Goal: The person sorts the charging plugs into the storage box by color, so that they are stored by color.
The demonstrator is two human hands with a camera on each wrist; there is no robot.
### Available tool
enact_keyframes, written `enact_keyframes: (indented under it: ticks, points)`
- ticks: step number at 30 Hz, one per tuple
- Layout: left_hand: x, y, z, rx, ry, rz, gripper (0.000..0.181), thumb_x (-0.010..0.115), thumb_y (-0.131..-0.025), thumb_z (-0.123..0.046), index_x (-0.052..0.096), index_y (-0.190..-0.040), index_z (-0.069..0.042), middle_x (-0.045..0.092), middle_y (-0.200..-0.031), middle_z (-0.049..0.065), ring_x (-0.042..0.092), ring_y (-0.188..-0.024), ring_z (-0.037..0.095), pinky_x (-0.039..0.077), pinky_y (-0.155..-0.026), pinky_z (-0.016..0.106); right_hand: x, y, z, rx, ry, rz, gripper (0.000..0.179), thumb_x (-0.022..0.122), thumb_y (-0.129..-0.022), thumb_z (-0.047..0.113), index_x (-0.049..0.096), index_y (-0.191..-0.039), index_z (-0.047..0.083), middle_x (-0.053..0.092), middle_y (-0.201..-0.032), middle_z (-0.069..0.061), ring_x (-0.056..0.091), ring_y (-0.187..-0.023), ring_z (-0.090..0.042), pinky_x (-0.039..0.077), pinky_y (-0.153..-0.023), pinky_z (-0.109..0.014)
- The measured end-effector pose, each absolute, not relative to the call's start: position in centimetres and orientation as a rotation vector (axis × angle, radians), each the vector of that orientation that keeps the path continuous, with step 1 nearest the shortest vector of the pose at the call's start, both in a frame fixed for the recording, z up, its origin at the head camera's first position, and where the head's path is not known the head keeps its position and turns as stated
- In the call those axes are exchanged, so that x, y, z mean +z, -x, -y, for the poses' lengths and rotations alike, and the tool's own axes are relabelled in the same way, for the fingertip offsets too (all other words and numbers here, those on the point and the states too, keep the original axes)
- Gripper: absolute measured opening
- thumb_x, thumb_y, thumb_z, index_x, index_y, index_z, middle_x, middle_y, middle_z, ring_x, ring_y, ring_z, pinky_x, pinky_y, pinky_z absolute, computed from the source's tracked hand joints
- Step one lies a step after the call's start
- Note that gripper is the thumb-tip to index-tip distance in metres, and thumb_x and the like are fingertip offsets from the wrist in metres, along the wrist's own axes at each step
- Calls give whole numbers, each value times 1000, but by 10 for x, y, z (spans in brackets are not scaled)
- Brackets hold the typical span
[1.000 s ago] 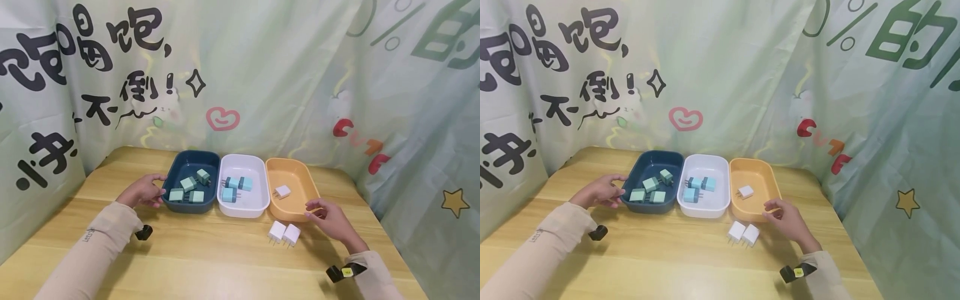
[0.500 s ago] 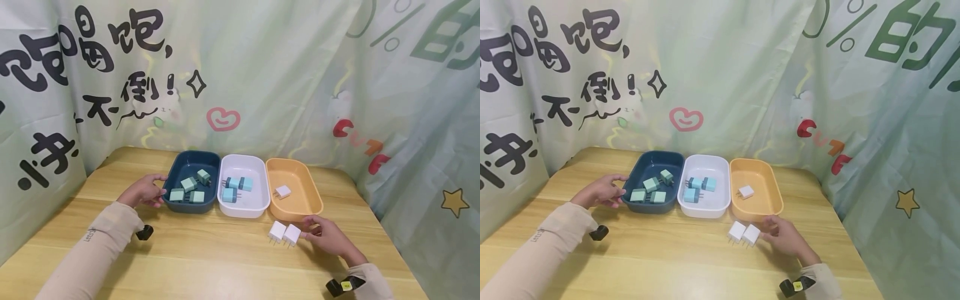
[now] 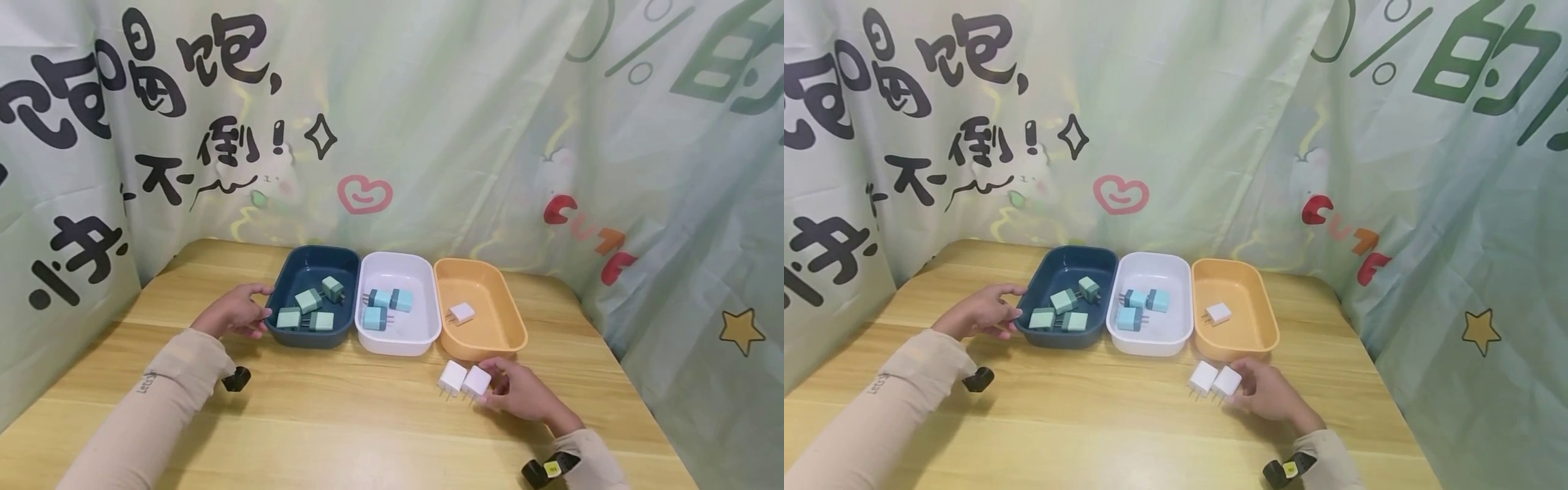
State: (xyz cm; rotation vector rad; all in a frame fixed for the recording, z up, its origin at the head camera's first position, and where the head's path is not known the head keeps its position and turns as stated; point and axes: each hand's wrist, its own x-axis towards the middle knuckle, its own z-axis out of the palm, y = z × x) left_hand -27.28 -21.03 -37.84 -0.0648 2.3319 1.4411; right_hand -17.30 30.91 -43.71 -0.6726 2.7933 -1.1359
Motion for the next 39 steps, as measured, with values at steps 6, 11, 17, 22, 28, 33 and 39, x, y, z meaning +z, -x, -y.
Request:
enact_keyframes:
  ticks: [6, 11, 17, 22, 28, 33, 39]
  points:
    - [-379, 274, 212, 1433, 64, -2339, 59, 49, -97, 5, 24, -151, -1, 55, -91, 19, 60, -69, 22, 58, -61, 34, -440, 175, -304, -1066, 638, -2855, 52, 87, -71, 19, 59, -110, -1, 57, -81, 0, 52, -65, -7, 46, -56, -23]
    - [-379, 274, 212, 1438, 61, -2331, 60, 49, -97, 5, 24, -151, -1, 53, -95, 20, 60, -69, 22, 58, -62, 35, -440, 174, -300, -1055, 632, -2867, 46, 86, -72, 17, 60, -106, 0, 56, -77, 1, 50, -62, -5, 44, -52, -22]
    - [-379, 276, 211, 1455, 51, -2320, 59, 48, -97, 6, 24, -150, 0, 55, -91, 19, 60, -66, 20, 58, -60, 34, -436, 174, -301, -1079, 586, -2844, 47, 86, -71, 16, 60, -106, -1, 58, -80, -1, 54, -65, -7, 48, -52, -23]
    - [-378, 276, 210, 1471, 47, -2309, 60, 48, -97, 7, 23, -151, 0, 54, -95, 22, 60, -66, 19, 58, -59, 33, -429, 172, -303, -1100, 577, -2809, 48, 85, -72, 14, 59, -107, -4, 59, -81, -2, 57, -67, -8, 51, -55, -24]
    - [-380, 273, 209, 1464, 39, -2312, 60, 49, -96, 7, 23, -150, 1, 54, -93, 21, 60, -67, 19, 58, -60, 33, -422, 170, -306, -1191, 538, -2739, 49, 84, -72, 10, 57, -109, -7, 59, -82, -5, 59, -69, -10, 53, -57, -25]
    - [-380, 273, 209, 1464, 37, -2310, 60, 49, -97, 7, 23, -150, 1, 54, -94, 21, 60, -67, 19, 58, -60, 34, -418, 170, -309, -1218, 558, -2737, 51, 85, -71, 10, 58, -110, -7, 60, -84, -6, 60, -71, -12, 54, -62, -26]
    - [-382, 276, 212, 1458, 47, -2307, 60, 47, -97, 7, 23, -151, 0, 54, -99, 23, 60, -68, 20, 58, -62, 34, -410, 171, -309, -1228, 592, -2740, 51, 85, -71, 9, 58, -112, -7, 62, -83, -5, 61, -71, -12, 55, -64, -26]
